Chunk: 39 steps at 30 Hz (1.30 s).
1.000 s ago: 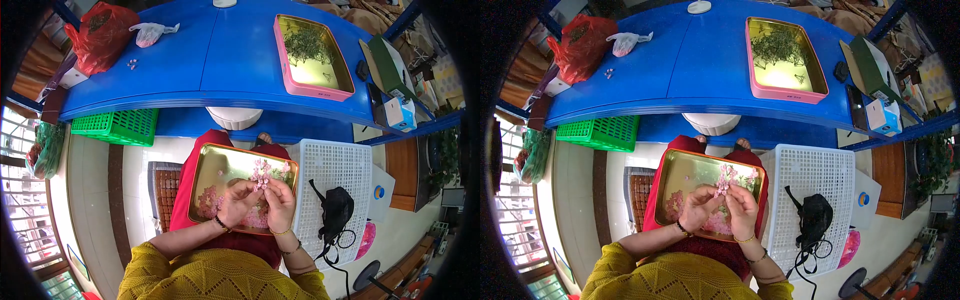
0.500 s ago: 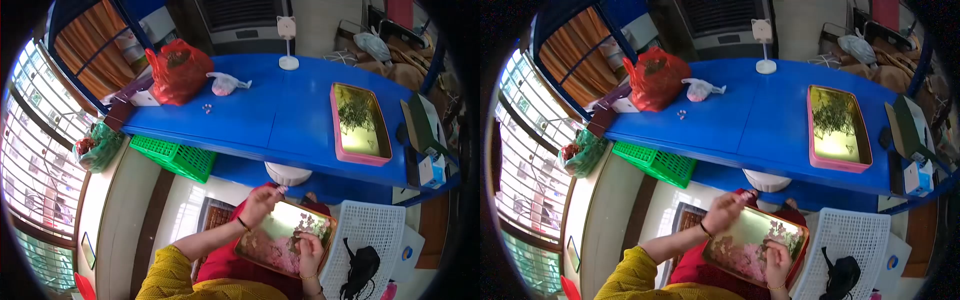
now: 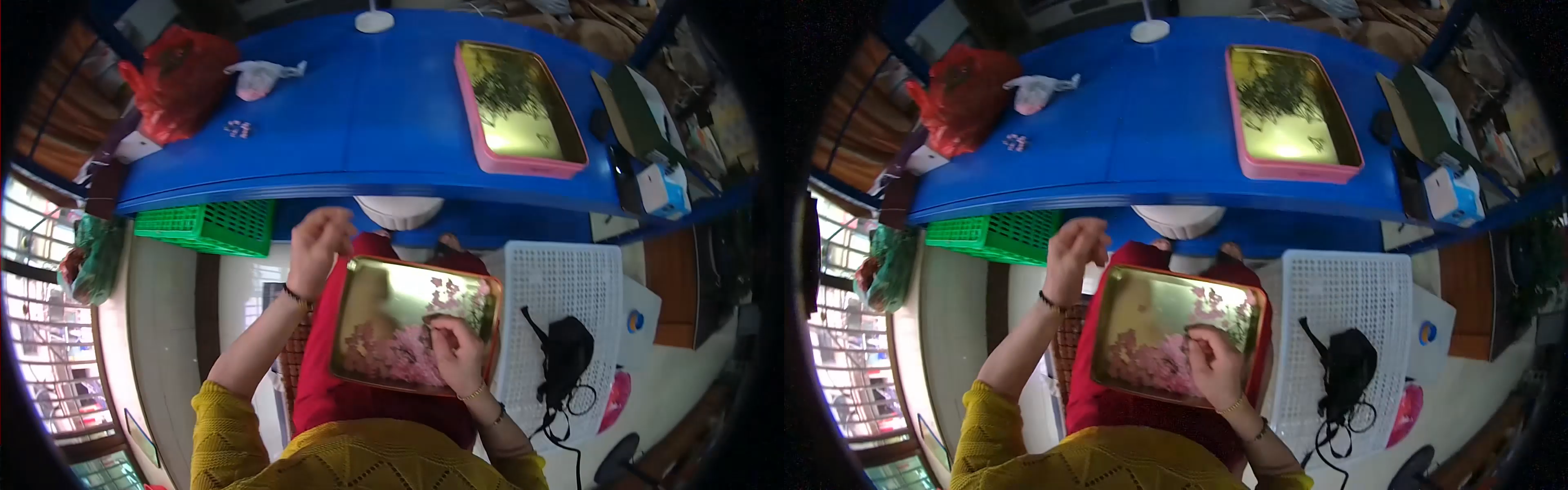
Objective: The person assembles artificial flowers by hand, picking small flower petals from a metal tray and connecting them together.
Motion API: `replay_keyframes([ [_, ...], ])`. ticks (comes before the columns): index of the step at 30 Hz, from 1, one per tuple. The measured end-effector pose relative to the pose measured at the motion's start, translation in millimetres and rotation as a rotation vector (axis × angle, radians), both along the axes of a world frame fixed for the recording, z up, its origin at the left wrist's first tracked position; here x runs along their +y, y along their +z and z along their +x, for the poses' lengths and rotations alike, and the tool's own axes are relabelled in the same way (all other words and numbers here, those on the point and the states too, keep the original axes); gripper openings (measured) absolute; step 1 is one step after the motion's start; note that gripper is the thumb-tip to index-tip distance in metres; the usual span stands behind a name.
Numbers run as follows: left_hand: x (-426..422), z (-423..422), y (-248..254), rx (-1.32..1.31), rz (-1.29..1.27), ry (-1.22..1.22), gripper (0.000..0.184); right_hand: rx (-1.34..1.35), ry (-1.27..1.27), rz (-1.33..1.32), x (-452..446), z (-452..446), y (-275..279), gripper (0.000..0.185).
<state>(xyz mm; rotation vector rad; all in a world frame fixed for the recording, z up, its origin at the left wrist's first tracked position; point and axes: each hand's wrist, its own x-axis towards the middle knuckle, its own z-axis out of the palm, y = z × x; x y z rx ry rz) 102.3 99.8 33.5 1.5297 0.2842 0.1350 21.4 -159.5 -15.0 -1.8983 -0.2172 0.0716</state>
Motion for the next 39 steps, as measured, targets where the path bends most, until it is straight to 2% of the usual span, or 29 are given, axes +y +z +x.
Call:
replay_keyframes([
  [2, -27.1, -21.1, -14.7, 0.005, 0.02, -0.191, 0.017, -0.039, 0.028, -0.082, -2.0, 6.5, 3.2, 0.016],
  [5, -49.2, -32.8, -31.0, -0.269, 0.608, -0.504, 0.016, -0.155, 0.07, -0.216, -1.7, 21.4, 1.2, 0.016],
  [8, -56.4, -46.2, -46.3, -0.212, 0.854, -0.512, 0.012, -0.193, 0.137, -0.431, -2.4, 34.4, 6.4, 0.014],
  [12, -54.1, -56.3, -46.9, -0.115, 0.957, -0.555, 0.011, -0.233, 0.233, -0.581, 3.0, 45.8, 2.3, 0.012],
  [18, -53.1, -78.3, -41.3, -0.119, 0.962, -0.599, 0.015, -0.325, 0.264, -0.622, 7.9, 50.1, -6.8, 0.009],
  [24, -57.6, -112.7, -35.8, -0.117, 0.97, -0.618, 0.015, -0.229, 0.204, -0.391, 2.8, 38.7, 1.6, 0.007],
  [27, -57.3, -126.1, -36.6, -0.119, 0.91, -0.663, 0.014, -0.258, -0.019, -0.442, -0.8, 45.0, 9.9, 0.009],
  [30, -56.9, -134.4, -31.9, -0.144, 0.838, -0.709, 0.012, -0.24, -0.074, -0.673, -7.0, 54.9, 2.7, 0.013],
  [34, -58.4, -142.8, -21.2, -0.151, 0.746, -0.741, 0.01, -0.241, -0.12, -0.706, -4.0, 55.3, -6.3, 0.014],
  [37, -55.4, -150.0, -19.8, -0.136, 0.687, -0.807, 0.009, -0.265, -0.073, -0.615, -3.6, 47.8, -5.1, 0.011],
  [39, -53.5, -155.7, -23.7, -0.156, 0.685, -0.847, 0.008, -0.184, -0.082, -0.464, -4.9, 40.0, -1.1, 0.009],
])
